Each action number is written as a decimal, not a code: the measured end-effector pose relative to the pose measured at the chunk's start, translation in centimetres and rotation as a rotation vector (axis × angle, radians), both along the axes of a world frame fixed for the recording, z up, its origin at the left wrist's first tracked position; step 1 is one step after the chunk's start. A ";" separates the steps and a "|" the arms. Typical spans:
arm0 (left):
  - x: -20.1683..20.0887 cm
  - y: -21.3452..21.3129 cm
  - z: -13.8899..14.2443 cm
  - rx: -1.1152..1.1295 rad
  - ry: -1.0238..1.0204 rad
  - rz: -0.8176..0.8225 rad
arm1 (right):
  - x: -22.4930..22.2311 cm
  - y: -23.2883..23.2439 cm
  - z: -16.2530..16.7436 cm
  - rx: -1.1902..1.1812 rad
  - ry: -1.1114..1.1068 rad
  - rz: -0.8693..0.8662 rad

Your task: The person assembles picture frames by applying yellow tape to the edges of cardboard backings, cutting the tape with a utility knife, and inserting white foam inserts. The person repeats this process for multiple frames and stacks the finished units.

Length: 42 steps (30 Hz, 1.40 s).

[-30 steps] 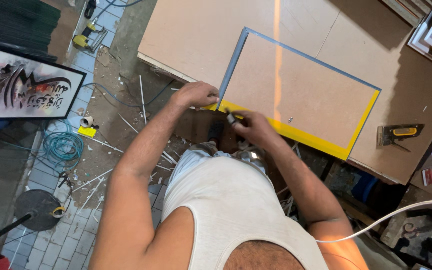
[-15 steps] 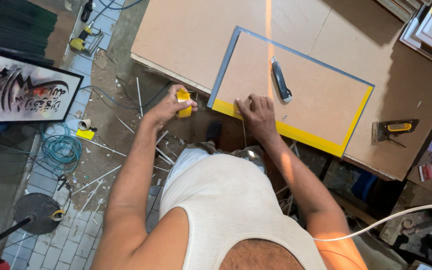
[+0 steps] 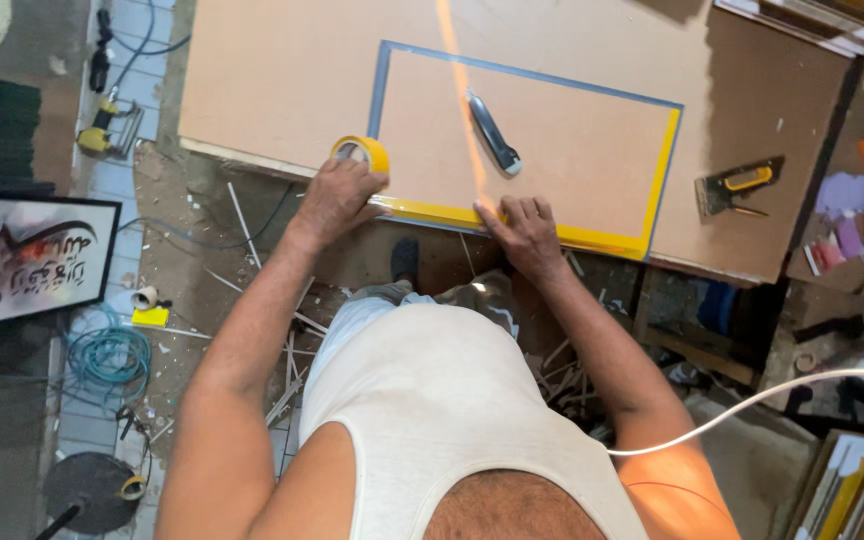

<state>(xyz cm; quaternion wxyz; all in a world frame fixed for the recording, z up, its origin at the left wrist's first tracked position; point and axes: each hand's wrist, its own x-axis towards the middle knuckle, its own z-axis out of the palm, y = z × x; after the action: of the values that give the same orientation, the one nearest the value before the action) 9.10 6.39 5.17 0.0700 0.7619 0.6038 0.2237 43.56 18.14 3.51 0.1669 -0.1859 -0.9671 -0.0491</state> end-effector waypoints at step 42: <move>-0.1 1.1 1.7 -0.154 -0.161 -0.031 | 19.5 4.1 3.3 0.144 -0.184 -0.432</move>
<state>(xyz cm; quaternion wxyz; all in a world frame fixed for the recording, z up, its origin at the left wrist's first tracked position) 9.03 7.44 6.89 0.1802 0.7431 0.5998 0.2359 63.07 22.29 6.77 0.0766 -0.3706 -0.9101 -0.1691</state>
